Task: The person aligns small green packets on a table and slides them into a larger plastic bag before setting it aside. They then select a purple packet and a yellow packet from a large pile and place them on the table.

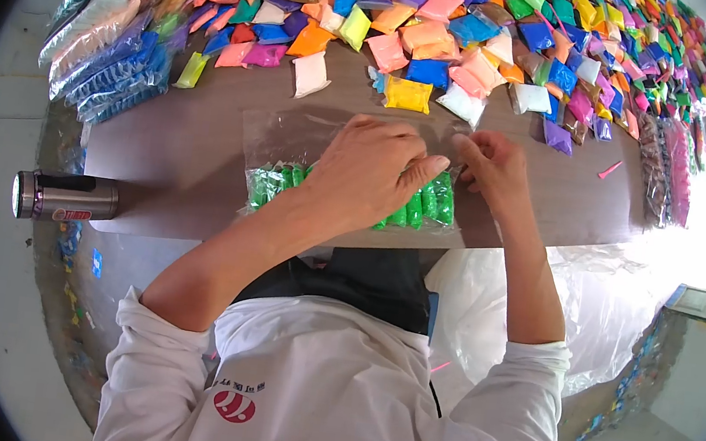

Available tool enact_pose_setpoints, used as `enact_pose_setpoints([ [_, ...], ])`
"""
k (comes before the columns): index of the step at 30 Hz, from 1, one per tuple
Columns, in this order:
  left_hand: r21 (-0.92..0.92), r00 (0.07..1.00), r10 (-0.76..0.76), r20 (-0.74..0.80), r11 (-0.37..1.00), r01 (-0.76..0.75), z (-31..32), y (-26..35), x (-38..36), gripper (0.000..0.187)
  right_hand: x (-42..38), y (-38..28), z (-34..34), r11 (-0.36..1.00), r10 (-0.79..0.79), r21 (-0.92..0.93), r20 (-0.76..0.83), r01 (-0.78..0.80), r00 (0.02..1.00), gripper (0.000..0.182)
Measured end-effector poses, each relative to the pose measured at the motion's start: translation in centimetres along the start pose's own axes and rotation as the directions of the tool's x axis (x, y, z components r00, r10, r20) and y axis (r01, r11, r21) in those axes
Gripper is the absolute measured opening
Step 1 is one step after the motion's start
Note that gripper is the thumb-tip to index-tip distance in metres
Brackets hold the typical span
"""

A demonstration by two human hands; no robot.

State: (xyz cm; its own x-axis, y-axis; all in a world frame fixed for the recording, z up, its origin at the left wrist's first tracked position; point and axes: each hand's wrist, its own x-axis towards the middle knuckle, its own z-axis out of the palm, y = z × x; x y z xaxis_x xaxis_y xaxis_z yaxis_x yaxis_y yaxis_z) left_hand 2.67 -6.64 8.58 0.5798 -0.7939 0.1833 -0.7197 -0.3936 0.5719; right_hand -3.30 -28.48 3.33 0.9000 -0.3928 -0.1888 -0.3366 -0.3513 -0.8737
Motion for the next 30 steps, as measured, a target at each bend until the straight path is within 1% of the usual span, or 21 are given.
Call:
enact_pose_setpoints([
  [2,-0.071,0.996,-0.073,0.050,0.995,0.076,1.1,0.3,1.1,0.045,0.6,0.4,0.3,0.999,-0.014,0.035,0.117,0.010,0.993,0.030],
  [3,-0.104,0.991,-0.107,0.076,0.988,0.115,1.5,0.6,1.7,0.046,0.9,0.6,0.4,0.998,-0.014,0.062,0.142,0.006,0.990,0.029],
  [5,-0.095,0.963,-0.198,0.182,0.971,0.217,2.1,1.6,2.6,0.046,1.4,0.8,0.7,0.993,-0.018,0.116,0.195,-0.005,0.981,0.026],
  [6,-0.086,0.942,-0.242,0.235,0.960,0.268,2.3,1.9,2.9,0.046,1.5,1.0,0.7,0.991,-0.052,0.131,0.180,0.029,0.982,0.025],
  [8,-0.069,0.938,-0.242,0.247,0.961,0.267,2.9,2.2,3.0,0.044,1.5,1.4,0.7,0.982,-0.116,0.163,0.147,0.091,0.982,0.024],
  [11,-0.060,0.945,-0.236,0.228,0.965,0.255,3.9,2.4,2.9,0.042,1.1,1.2,0.3,0.955,-0.012,0.294,0.160,-0.036,0.987,0.024],
  [15,-0.011,0.964,-0.223,0.146,0.974,0.227,5.1,2.7,3.0,0.037,1.5,2.0,0.8,0.920,0.000,0.388,0.137,-0.053,0.991,0.023],
  [17,-0.019,0.954,-0.251,0.163,0.966,0.257,5.2,2.7,3.3,0.037,1.8,2.2,1.0,0.895,0.008,0.441,0.123,-0.062,0.992,0.022],
  [18,-0.021,0.949,-0.265,0.171,0.962,0.272,5.2,2.6,3.4,0.036,1.8,2.2,1.1,0.890,0.021,0.450,0.125,-0.075,0.992,0.021],
  [20,-0.088,0.952,-0.244,0.184,0.961,0.263,5.1,2.1,3.5,0.039,1.8,2.1,1.2,0.878,0.047,0.467,0.132,-0.104,0.990,0.020],
  [21,-0.121,0.954,-0.234,0.188,0.958,0.259,4.8,1.9,3.5,0.040,1.8,2.0,1.0,0.889,0.040,0.448,0.140,-0.099,0.989,0.020],
  [23,-0.164,0.925,-0.253,0.283,0.938,0.307,3.8,2.1,3.7,0.041,1.7,1.6,0.7,0.910,0.026,0.406,0.158,-0.089,0.987,0.019],
  [24,-0.184,0.908,-0.261,0.329,0.925,0.332,3.1,2.1,3.8,0.042,1.6,1.7,0.7,0.905,0.026,0.418,0.129,-0.078,0.991,0.019],
  [26,-0.158,0.941,-0.245,0.233,0.945,0.285,1.6,1.8,3.9,0.044,1.4,1.9,0.3,0.899,0.025,0.435,0.076,-0.056,0.997,0.018],
  [27,-0.144,0.954,-0.239,0.183,0.953,0.267,0.7,1.4,3.7,0.045,1.3,2.2,0.1,0.899,-0.049,0.435,-0.035,0.059,0.998,0.019],
  [29,-0.120,0.964,-0.262,0.042,0.957,0.265,-1.1,0.1,3.0,0.047,0.8,2.9,-0.2,0.872,-0.195,0.398,-0.248,0.284,0.949,0.021],
  [30,-0.106,0.963,-0.268,-0.030,0.959,0.264,-2.1,-0.6,2.5,0.047,0.1,2.1,-0.5,0.878,-0.295,0.315,-0.238,0.361,0.925,0.024],
])
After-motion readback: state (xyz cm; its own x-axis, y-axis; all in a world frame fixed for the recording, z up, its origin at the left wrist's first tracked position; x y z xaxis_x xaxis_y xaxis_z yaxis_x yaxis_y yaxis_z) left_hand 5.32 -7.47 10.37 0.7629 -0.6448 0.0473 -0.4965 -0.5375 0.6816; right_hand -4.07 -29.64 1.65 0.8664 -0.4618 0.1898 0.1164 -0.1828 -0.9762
